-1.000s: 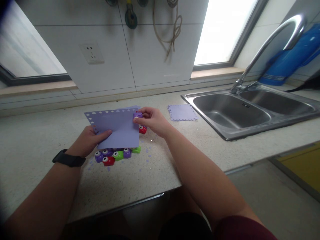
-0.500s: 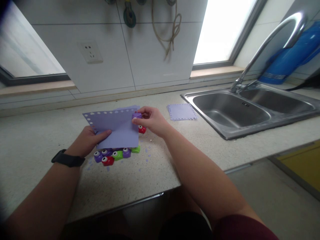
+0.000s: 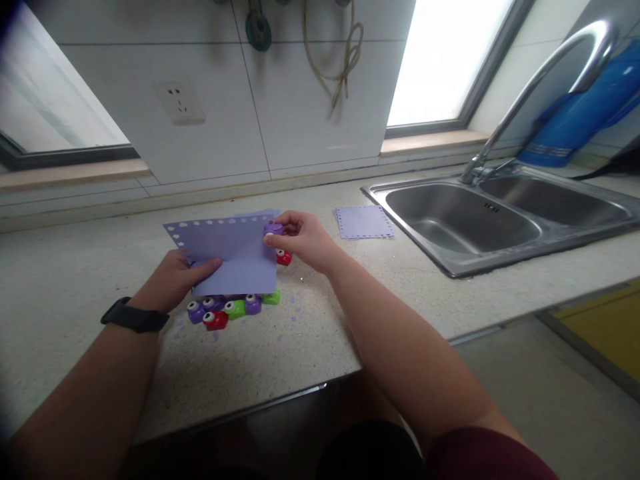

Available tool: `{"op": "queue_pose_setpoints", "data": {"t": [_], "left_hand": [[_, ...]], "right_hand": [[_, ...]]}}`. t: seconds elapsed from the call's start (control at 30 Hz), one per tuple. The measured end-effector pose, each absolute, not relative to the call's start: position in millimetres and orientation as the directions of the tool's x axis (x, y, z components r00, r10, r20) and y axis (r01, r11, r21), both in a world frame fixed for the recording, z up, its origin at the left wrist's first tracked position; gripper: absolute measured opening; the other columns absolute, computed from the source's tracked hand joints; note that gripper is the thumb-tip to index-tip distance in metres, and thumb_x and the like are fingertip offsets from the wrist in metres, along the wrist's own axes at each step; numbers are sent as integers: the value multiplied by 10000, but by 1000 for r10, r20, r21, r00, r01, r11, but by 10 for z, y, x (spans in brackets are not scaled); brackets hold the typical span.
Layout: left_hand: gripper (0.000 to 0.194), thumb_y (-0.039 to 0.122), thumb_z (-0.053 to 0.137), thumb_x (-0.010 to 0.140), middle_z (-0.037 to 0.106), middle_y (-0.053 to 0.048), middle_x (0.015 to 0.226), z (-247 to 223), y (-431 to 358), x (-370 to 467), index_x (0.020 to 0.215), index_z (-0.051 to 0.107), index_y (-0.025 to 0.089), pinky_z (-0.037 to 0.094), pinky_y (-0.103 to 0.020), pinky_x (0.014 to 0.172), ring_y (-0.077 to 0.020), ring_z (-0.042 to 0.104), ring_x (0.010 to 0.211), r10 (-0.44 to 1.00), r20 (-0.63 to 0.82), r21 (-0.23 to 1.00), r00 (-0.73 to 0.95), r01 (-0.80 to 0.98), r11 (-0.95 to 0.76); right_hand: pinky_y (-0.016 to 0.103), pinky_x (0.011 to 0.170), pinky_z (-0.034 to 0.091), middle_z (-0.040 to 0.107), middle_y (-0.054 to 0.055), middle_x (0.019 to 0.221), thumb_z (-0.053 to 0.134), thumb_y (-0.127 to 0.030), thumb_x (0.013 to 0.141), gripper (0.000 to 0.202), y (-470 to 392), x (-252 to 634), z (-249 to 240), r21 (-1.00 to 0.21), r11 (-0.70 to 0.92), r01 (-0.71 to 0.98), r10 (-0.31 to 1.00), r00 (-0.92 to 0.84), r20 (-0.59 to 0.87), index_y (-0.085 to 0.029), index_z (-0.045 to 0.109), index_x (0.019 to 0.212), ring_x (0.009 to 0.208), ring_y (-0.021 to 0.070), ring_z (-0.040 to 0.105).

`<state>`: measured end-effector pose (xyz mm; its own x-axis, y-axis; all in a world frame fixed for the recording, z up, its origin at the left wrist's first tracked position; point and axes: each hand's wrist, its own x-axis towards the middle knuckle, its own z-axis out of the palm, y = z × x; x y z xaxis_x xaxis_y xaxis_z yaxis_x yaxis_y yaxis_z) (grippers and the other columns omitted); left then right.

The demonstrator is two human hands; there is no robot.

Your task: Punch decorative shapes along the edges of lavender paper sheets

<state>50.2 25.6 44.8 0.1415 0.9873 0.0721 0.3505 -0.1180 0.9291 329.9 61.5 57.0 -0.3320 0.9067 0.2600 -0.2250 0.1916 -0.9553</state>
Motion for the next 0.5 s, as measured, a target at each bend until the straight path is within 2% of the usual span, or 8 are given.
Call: {"op": "queue_pose_setpoints", "data": {"t": [0.27,0.5], "left_hand": [[535,540,816,725,796,-87,1074,479,239,523,1102,765,164,598,-347,799,-289,739,908,989,73,925,131,361,-116],[436,471,813,743,800,-56,1059,469,245,506,1083,776,200,606,-354,809,-284,746,899,990,59,929,130,356,-102]], "right_hand": [[319,768,547,703,19,867,912,-300,655,359,633,3303,546,-954,203,-221,900,-342,271,-186,665,890,799,151,657],[301,771,538,707,19,872,912,-281,664,347,638,3307,531,-949,198,-247,893,-353,278,-179,676,896,803,141,659]]}}
